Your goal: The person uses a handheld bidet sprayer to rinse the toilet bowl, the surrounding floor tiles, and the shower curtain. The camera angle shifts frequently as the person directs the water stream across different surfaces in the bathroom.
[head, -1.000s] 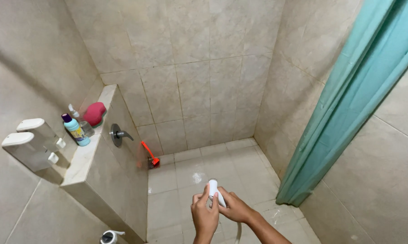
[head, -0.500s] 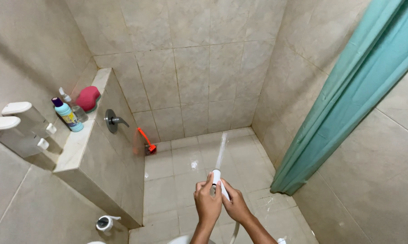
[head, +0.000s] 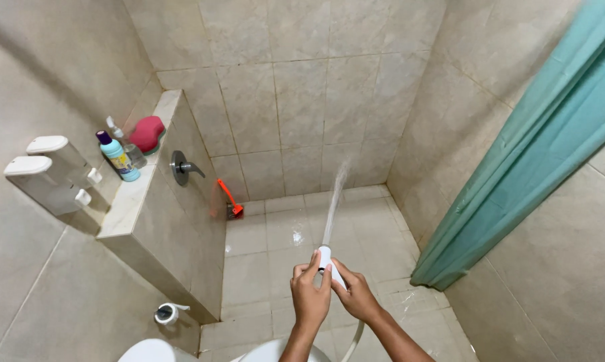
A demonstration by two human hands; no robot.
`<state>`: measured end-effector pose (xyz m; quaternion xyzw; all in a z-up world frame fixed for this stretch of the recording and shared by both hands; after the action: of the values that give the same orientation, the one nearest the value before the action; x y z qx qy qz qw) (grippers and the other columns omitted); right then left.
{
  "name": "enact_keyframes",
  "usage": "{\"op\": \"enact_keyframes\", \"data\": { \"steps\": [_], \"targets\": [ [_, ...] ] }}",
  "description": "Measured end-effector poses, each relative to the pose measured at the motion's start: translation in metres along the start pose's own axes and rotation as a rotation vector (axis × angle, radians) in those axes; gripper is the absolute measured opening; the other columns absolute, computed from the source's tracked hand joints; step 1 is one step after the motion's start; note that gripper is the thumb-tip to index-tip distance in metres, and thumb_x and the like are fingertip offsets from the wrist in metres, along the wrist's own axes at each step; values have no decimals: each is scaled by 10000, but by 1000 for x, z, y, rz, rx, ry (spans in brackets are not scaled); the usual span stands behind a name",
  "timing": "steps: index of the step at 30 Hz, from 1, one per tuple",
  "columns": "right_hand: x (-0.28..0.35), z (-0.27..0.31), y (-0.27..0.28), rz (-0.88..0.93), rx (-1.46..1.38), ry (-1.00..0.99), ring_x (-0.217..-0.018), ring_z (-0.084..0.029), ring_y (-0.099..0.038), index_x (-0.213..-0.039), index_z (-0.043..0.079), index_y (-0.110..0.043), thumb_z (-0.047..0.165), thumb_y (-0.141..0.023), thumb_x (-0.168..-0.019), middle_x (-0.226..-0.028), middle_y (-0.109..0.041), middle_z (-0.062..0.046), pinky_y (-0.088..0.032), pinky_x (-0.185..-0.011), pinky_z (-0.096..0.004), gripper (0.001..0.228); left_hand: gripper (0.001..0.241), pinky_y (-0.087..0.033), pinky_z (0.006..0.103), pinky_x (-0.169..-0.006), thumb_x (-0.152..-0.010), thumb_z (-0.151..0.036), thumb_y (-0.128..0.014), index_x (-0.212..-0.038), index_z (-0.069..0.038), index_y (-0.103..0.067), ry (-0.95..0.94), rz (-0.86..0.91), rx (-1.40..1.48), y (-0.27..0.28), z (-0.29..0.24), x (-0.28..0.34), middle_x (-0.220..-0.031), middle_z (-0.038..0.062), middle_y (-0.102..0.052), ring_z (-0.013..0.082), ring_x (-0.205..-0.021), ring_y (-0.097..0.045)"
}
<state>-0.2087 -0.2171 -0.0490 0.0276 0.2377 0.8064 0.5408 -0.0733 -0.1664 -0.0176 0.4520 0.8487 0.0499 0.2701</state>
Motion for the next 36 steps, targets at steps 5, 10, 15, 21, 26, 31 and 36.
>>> {"op": "enact_keyframes", "data": {
  "steps": [5, 10, 15, 21, 26, 31, 36],
  "targets": [
    [-7, 0, -13, 78, -4, 105, -688, -137, -620, -1487, 43, -488, 99, -661, -958, -914, -751, -136, -537, -654, -305, 559, 473, -552, 352, -769, -889, -212, -749, -1346, -114, -676, 128, 15, -32, 11, 11, 1, -961, 117, -685, 232, -860, -687],
    [-17, 9, -28, 170, 1, 32, -628, -144, -581, -1492, 71, -473, 122, -647, -946, -857, -745, -111, -507, -601, -316, 575, 500, -549, 353, -796, -902, -214, -737, -1383, -117, -641, 147, 19, -46, 23, 25, 1, -995, 129, -674, 234, -909, -667],
    [-21, 19, -42, 220, 4, 105, -620, -152, -551, -1491, 67, -495, 162, -644, -977, -821, -722, -117, -506, -605, -331, 544, 540, -539, 346, -831, -895, -223, -737, -1413, -128, -616, 134, -10, -73, 39, 29, 4, -1028, 140, -688, 247, -973, -642],
    [-28, 25, -67, 330, 40, 33, -581, -157, -528, -1502, 130, -487, 226, -634, -985, -718, -687, -98, -473, -577, -349, 546, 574, -534, 341, -832, -914, -237, -727, -1448, -119, -554, 154, -1, -66, 53, 42, 5, -1082, 111, -699, 246, -965, -607],
    [-33, 36, -79, 379, 30, 88, -585, -179, -490, -1498, 140, -506, 214, -627, -998, -708, -647, -115, -459, -584, -351, 520, 587, -532, 343, -841, -900, -230, -740, -1451, -109, -576, 147, -62, -102, 73, 45, 7, -1000, 156, -676, 243, -956, -610],
    [-38, 59, -89, 409, -54, 248, -638, -176, -544, -1506, 111, -475, 177, -627, -996, -851, -711, -98, -505, -637, -338, 536, 598, -529, 345, -837, -905, -218, -730, -1462, -89, -554, 144, -83, -94, 86, 44, 4, -1018, 147, -726, 240, -963, -599],
    [-46, 61, -99, 459, -3, 165, -617, -207, -515, -1517, 140, -474, 176, -624, -981, -781, -686, -146, -484, -618, -359, 557, 625, -524, 350, -834, -895, -230, -731, -1473, -89, -538, 148, -104, -116, 97, 43, 1, -1046, 146, -732, 240, -955, -585]
  ]
}}
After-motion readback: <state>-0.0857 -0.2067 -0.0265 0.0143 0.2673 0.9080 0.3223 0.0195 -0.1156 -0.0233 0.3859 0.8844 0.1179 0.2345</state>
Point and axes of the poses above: each hand's wrist, its own x-axis away from the middle knuckle, its own y-axis out of the back of the hand, z = x × y, the point moved 10 cm from there along -x, towards the middle knuckle
